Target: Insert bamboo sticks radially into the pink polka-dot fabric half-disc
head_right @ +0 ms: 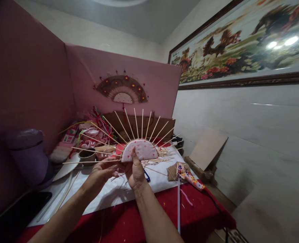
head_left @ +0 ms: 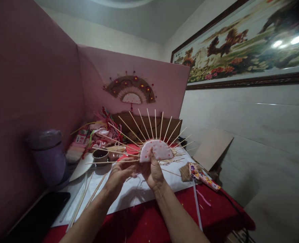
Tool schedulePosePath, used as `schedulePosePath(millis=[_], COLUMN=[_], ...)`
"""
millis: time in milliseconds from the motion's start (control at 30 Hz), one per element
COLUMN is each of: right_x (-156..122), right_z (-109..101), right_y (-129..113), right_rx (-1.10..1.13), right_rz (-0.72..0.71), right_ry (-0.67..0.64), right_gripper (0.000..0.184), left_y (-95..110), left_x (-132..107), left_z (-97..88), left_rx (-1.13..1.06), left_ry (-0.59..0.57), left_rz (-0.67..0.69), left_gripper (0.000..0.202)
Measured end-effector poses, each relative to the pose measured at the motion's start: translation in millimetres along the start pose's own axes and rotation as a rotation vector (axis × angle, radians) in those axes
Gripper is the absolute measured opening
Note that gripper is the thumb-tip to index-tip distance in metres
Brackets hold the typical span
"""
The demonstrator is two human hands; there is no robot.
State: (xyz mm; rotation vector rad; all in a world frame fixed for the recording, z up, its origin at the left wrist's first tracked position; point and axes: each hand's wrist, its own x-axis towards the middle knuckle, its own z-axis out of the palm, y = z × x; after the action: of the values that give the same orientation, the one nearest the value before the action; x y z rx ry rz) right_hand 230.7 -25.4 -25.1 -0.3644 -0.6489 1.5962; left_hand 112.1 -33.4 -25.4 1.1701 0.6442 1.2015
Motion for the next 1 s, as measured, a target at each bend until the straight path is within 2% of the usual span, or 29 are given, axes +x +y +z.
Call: schedulePosePath(millis=[133, 267, 533, 667, 867, 1000], right_x=[1, 2, 2, 3, 5, 5], right_z=[-1, -2, -3, -4, -6, -5], right_y=[1, -1, 0, 4, 8, 10], right_rx=[0.021, 0.066, 0.145, 0.156, 0.153, 0.149], right_rz=[-0.057, -0.036, -0.011, -0.016, -0.007, 0.015], right_ry=[0.016, 0.008, 0.017, 0.059, 0.042, 0.025], right_gripper=[0.036, 0.036, 0.024, 0.018, 0.015, 0.015], left_y=[-3, -5, 1, 2, 2, -5], left_x=[2, 2, 1, 0, -1, 3], left_z=[-0.3, -3.8, -5.7, -6.1, -4.1, -7.4], left_rx=[0.206, 0.355, 0.290, 0.288, 0.303, 0.187], left_ry=[0.110, 0.208, 0.141, 0.158, 0.171, 0.164], left_rz=[0.093, 0.124, 0.092, 0.051, 0.029, 0.017], left_gripper=[0.025, 0.025, 0.032, 0.032, 0.030, 0.024])
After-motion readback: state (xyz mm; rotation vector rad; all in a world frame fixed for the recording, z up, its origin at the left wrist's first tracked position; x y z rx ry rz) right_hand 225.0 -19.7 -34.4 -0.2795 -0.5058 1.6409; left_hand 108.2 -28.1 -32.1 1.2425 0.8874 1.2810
